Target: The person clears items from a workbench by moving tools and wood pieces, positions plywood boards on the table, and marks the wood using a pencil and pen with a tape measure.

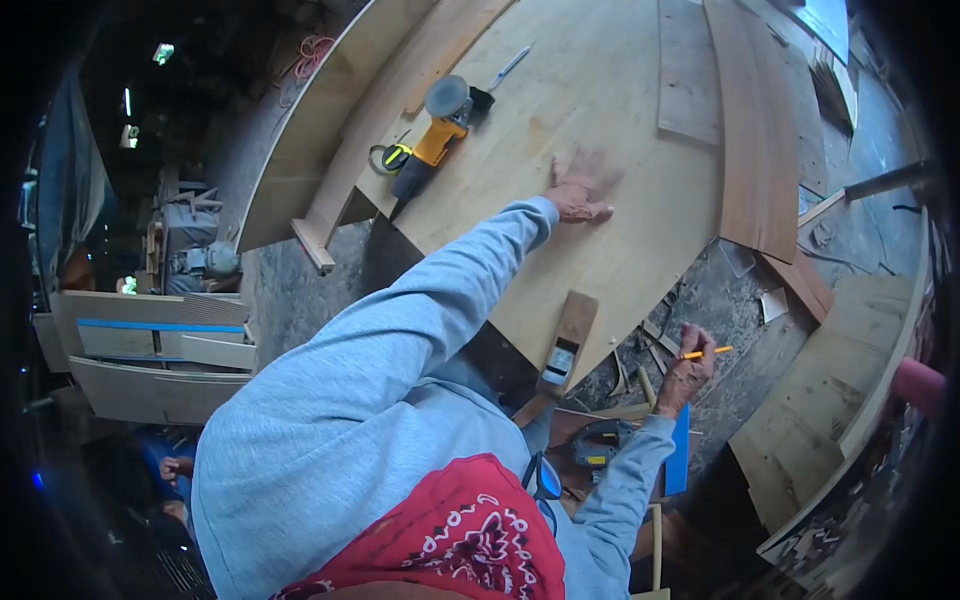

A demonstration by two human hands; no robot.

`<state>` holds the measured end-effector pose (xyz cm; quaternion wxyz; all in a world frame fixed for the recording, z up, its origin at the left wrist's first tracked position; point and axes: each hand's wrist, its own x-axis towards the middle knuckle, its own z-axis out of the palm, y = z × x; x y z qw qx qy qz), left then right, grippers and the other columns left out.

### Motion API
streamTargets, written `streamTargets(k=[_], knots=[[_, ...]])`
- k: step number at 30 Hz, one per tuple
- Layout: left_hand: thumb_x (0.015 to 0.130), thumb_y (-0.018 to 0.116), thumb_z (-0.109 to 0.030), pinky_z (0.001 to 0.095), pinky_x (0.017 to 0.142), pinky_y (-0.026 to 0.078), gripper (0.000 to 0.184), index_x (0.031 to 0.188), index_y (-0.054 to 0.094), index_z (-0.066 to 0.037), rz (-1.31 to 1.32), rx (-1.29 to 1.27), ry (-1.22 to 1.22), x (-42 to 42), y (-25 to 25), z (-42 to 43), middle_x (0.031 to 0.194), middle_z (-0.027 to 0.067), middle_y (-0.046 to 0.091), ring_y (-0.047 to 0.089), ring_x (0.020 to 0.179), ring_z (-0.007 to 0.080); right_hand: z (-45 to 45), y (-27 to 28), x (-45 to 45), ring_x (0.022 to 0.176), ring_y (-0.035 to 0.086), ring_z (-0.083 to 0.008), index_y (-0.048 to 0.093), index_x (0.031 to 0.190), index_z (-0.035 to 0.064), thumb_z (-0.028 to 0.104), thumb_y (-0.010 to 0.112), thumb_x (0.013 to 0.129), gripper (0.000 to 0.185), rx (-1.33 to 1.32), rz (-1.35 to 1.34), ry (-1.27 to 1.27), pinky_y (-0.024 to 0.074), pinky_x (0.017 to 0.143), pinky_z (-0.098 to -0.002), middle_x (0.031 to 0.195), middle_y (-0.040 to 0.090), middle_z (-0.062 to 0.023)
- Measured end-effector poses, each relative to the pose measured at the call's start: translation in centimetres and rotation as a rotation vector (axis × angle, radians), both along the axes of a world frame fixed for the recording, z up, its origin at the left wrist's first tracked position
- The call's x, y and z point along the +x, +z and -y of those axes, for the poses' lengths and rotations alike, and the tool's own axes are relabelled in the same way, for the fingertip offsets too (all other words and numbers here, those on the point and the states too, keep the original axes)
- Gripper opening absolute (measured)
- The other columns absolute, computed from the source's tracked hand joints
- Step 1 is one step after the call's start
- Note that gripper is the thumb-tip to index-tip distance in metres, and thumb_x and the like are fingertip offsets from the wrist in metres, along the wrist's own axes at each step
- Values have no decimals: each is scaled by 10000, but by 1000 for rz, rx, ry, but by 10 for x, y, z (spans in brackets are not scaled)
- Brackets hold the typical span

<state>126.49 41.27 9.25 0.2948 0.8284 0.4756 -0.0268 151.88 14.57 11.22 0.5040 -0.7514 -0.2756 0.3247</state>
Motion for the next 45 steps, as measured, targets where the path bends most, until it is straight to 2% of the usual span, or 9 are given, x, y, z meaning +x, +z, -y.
streamTargets(k=[4,6,13,18,23,26,33,37,45], knots=[[853,716,-370,496,1146,299,570,1376,564,-203,615,-190,82,-52,32,14,1501,226,390,346,1414,371,0,37,-47,855,625,-134,654,994,26,230,648,968,206,-78,110,92,499,774,-264,959,674,-57],[829,750,-285,390,1062,428,436,1225,659,-127,575,38,256,-95,65,30,1367,204,528,509,1278,339,8,55,-67,784,574,-110,649,975,25,217,677,945,196,-99,220,81,465,708,-263,884,642,-35],[679,811,-472,484,1033,379,772,1293,553,-82,86,504,619,-283,83,8,1318,158,534,503,1239,317,0,88,-175,825,591,-129,651,971,18,173,681,930,164,-224,234,147,479,747,-273,869,643,-46],[659,799,-371,490,1017,372,823,1325,471,-17,23,331,496,-292,40,-36,1242,182,555,527,1198,328,-84,86,-309,729,573,-108,667,955,10,197,716,911,198,-61,169,437,466,658,-250,834,641,-30],[732,690,-212,518,961,397,674,1312,419,-2,-61,100,509,-282,21,-66,1200,205,558,548,1156,361,-149,81,-401,938,621,-152,632,1120,10,321,721,907,387,-142,-7,509,493,823,-280,1013,687,-90],[725,670,-153,480,939,419,557,1216,454,0,23,90,495,-284,22,-50,1141,197,572,564,1112,362,-166,68,-407,948,627,-174,616,1147,-10,328,711,911,423,-135,80,463,498,822,-295,1043,687,-114],[672,651,-82,467,922,418,704,1337,424,-31,175,118,374,-297,15,27,1077,178,562,560,1033,369,-213,12,-309,789,585,-96,637,1088,11,308,652,945,330,126,226,229,472,666,-236,910,645,-30],[687,679,-100,447,896,410,695,1347,464,-63,159,193,228,-301,20,49,1078,151,571,568,1021,330,-292,63,-316,834,621,-134,656,1100,24,294,703,900,339,136,499,472,500,730,-270,909,675,-54],[705,715,-183,472,945,358,734,1395,470,-134,157,147,160,-307,26,60,1158,127,575,557,1078,311,-402,33,-376,1055,654,-300,594,1259,43,300,853,698,669,-222,743,793,509,900,-359,1110,680,-193]])
